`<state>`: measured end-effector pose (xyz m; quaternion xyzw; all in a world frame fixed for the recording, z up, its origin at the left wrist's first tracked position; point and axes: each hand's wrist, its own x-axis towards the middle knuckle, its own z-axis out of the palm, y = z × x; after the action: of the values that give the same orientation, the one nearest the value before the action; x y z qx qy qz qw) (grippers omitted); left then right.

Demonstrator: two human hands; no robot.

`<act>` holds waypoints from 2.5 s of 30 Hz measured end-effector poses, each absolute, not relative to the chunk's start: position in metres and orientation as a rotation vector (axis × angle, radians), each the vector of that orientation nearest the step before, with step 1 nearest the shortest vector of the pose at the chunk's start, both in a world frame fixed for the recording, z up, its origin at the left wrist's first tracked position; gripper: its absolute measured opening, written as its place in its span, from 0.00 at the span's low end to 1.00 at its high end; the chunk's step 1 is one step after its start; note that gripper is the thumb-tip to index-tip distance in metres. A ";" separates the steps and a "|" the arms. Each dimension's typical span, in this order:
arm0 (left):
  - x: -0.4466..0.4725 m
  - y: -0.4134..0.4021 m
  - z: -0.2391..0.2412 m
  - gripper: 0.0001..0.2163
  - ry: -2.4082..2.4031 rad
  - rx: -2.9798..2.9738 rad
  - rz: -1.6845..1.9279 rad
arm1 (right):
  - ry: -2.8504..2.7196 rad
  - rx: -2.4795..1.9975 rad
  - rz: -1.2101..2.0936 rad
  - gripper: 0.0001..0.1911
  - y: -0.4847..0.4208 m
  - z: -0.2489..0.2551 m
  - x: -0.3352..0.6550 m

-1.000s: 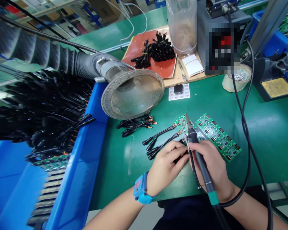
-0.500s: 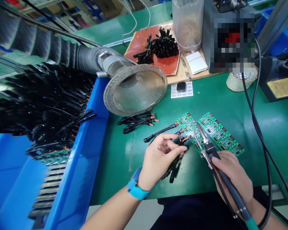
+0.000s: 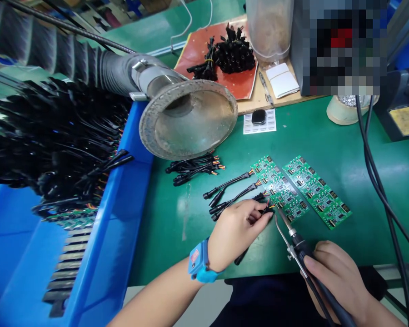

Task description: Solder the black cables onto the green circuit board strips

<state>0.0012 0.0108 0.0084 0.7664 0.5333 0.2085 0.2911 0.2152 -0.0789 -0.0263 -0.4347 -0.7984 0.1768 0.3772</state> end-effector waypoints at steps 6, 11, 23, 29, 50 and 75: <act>0.003 0.011 0.007 0.03 1.449 2.018 0.543 | -2.112 -1.142 0.433 0.22 -0.086 -0.037 0.218; 0.004 0.010 0.007 0.03 1.458 2.019 0.546 | -2.112 -1.142 0.429 0.24 -0.089 -0.038 0.217; 0.003 0.009 0.006 0.03 1.460 2.078 0.545 | -2.097 -1.143 0.423 0.22 -0.081 -0.030 0.215; 0.004 0.009 0.006 0.03 1.451 2.073 0.544 | -1.945 -1.125 0.487 0.29 -0.076 -0.019 0.213; 0.008 0.005 0.005 0.04 1.455 2.157 0.565 | -2.147 -1.132 0.478 0.25 -0.081 -0.031 0.215; 0.007 0.005 0.006 0.07 1.424 2.221 0.590 | -1.996 -1.027 0.436 0.32 -0.066 -0.014 0.206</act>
<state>0.0066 0.0054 0.0055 0.8019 0.5142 0.2129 0.2173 0.2057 -0.0656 -0.0137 -0.4089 -0.7942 0.1735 0.4146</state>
